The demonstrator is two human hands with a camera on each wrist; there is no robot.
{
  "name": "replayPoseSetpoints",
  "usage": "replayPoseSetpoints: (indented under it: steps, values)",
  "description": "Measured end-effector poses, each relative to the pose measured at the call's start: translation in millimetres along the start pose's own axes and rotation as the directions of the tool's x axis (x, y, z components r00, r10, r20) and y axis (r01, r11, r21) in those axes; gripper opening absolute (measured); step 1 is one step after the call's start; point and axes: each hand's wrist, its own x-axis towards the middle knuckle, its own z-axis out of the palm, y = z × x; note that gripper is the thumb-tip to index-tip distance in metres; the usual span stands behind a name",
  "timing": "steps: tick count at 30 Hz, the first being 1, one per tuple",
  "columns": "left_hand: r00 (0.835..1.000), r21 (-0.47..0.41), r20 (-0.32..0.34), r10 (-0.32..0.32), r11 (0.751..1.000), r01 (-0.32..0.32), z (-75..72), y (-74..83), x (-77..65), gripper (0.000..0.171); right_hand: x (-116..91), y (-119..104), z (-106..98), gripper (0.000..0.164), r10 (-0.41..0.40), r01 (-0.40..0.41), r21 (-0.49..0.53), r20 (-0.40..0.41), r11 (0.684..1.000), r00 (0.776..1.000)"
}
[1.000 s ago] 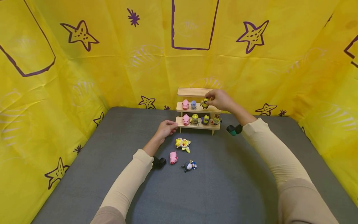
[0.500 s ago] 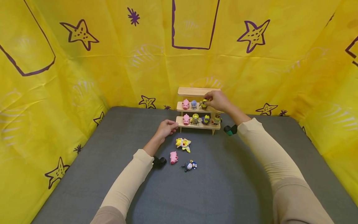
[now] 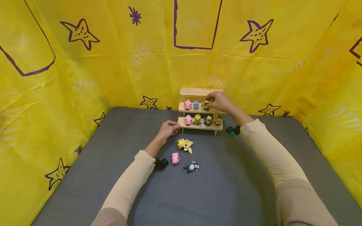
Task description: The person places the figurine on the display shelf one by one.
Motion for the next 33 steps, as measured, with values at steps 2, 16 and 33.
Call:
replayPoseSetpoints:
  steps: [2, 16, 33]
  values:
    - [1.000, -0.003, 0.000, 0.000, 1.000, 0.000, 0.0, 0.3, -0.1, 0.031, -0.3, -0.9, -0.4, 0.035, 0.001, -0.001, 0.004, 0.005, 1.000, 1.000]
    - [1.000, -0.019, 0.000, 0.006, 1.000, -0.006, 0.8, 1.4, -1.2, 0.031, -18.9, -13.9, -15.9, 0.046, -0.031, 0.027, -0.060, -0.069, 0.998, 0.997]
    - [1.000, -0.008, 0.000, -0.014, 1.000, 0.014, 0.1, 2.8, -2.2, 0.032, -75.8, -35.2, 28.4, 0.019, -0.129, 0.132, 0.234, -0.026, 0.963, 0.991]
